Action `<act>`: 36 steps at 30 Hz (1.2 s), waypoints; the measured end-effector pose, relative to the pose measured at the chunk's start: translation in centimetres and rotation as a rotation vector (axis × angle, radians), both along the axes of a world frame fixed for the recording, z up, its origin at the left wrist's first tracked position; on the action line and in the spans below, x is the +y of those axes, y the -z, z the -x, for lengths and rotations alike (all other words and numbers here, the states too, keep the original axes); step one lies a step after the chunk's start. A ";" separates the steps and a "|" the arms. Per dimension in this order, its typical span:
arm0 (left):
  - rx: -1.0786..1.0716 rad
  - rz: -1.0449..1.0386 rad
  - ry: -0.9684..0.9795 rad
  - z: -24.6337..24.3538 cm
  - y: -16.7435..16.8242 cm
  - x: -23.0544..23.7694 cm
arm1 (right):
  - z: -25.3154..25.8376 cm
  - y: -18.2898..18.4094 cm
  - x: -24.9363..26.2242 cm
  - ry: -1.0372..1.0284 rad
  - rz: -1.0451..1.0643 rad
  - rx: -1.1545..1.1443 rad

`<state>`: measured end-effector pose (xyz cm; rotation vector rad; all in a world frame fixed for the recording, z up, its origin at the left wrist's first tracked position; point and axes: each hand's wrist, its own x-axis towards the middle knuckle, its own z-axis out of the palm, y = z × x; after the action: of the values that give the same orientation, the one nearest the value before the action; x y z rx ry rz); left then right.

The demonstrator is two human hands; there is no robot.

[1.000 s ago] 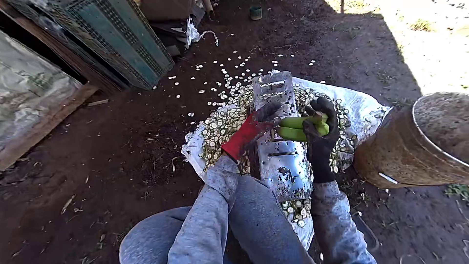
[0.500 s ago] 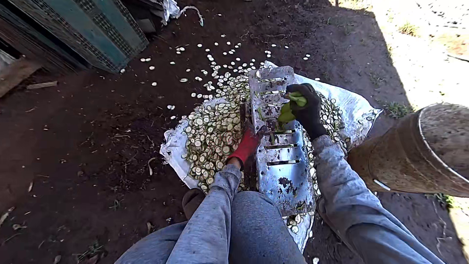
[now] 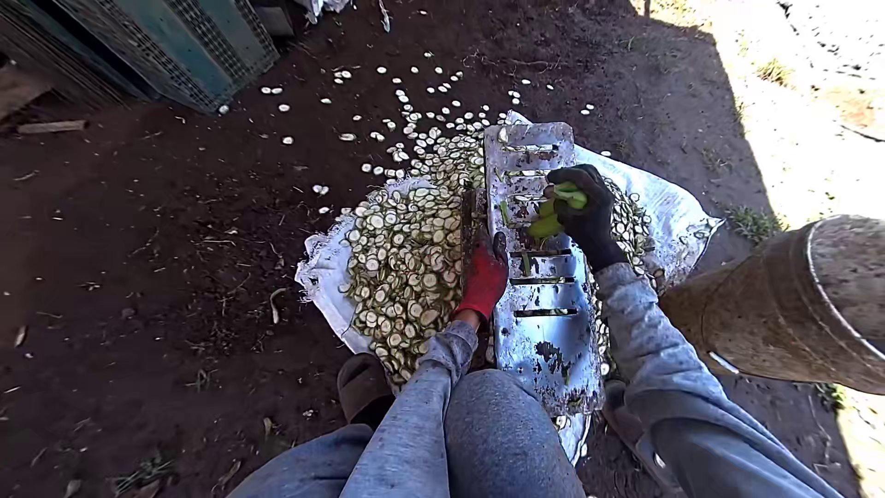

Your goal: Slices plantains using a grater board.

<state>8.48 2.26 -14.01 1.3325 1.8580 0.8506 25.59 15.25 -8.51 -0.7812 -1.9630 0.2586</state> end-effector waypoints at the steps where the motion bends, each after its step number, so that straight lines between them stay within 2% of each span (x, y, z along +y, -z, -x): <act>1: 0.000 -0.006 -0.001 0.1 0.1 0.1 | 0.7 -0.8 1.2 0.018 0.035 -0.035; 3: 0.003 -0.033 0.002 0.0 0.6 0.3 | 0.3 -1.2 -0.8 0.018 0.090 -0.045; 7: 0.027 -0.076 -0.052 -0.5 1.5 1.8 | -4.8 2.0 -15.2 -0.061 0.188 0.038; 9: 0.022 -0.051 -0.065 -0.6 1.1 2.3 | -5.8 2.4 -18.9 -0.111 0.215 0.032; 11: 0.019 -0.040 -0.062 -0.8 1.3 2.0 | -5.3 2.3 -16.7 -0.113 0.164 0.017; 15: -0.005 -0.041 -0.062 -0.6 1.2 1.8 | -1.6 1.4 -4.3 -0.081 0.014 -0.014; 17: 0.016 -0.050 -0.048 -0.3 1.1 1.9 | -0.3 0.2 -2.4 -0.074 0.051 -0.050; 20: 0.010 -0.061 -0.040 -0.5 1.0 2.1 | -0.4 -1.1 -5.9 0.118 0.122 -0.142; 22: 0.002 -0.057 -0.050 -0.5 0.9 2.2 | 0.5 -0.7 -7.0 0.214 0.128 -0.086; 25: -0.003 -0.091 -0.050 -0.5 1.1 1.9 | 2.4 0.5 -5.0 0.306 0.052 0.073; 27: 0.010 -0.122 -0.030 -0.4 1.2 1.9 | 1.9 0.9 -5.9 0.233 0.030 0.088; 29: 0.023 -0.105 -0.034 -0.4 1.0 1.9 | 0.0 2.2 -11.0 0.115 0.077 0.104; 32: 0.047 -0.116 -0.062 -0.7 1.1 1.9 | -2.6 4.6 -19.8 0.052 0.053 0.123; 34: 0.027 -0.130 -0.094 -0.8 1.1 2.0 | -2.8 4.7 -20.0 0.019 -0.001 0.111; 36: -0.002 -0.127 -0.090 -0.9 1.3 1.8 | -1.8 4.4 -15.1 0.021 -0.089 0.061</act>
<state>9.34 4.04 -15.27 1.3312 1.9016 1.0317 27.41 0.11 -12.95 -0.7277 -1.8943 0.1797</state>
